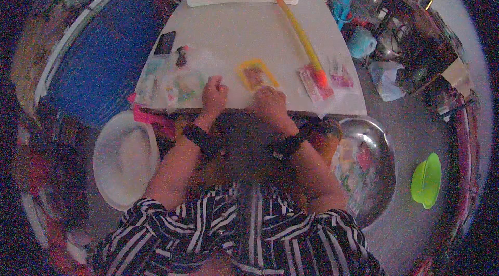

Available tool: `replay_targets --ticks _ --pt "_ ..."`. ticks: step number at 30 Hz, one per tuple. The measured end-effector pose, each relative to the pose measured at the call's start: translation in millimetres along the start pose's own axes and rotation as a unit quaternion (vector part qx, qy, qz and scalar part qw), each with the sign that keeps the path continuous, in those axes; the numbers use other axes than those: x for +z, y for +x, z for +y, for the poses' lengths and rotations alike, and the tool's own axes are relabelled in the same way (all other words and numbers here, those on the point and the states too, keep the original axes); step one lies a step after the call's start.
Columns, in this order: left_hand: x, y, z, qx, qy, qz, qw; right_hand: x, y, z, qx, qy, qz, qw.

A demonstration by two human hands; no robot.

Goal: The person sits on the floor and sorts various small packaged items from a table into a metal bowl. They pick up individual packets, briefly inspect them, and place them into the bowl, repeating this process for multiple items.

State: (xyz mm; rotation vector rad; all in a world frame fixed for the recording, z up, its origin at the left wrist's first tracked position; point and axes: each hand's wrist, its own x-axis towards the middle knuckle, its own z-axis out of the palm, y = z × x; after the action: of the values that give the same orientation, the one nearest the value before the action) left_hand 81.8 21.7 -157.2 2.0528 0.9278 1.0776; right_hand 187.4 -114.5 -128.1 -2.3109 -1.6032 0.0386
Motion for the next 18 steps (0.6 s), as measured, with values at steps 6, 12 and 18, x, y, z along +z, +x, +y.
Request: replay_targets --ticks 6,12,18 --pt "-1 5 6 0.015 -0.05 -0.01 0.999 2 -26 -2 -0.059 0.042 0.049 0.996" --pt "9 0 19 0.2 0.105 -0.079 0.971 -5 -35 5 0.055 0.071 0.097 0.991" --pt "12 2 15 0.186 0.19 -0.147 0.953 1 -36 25 0.149 0.104 0.13 0.975"
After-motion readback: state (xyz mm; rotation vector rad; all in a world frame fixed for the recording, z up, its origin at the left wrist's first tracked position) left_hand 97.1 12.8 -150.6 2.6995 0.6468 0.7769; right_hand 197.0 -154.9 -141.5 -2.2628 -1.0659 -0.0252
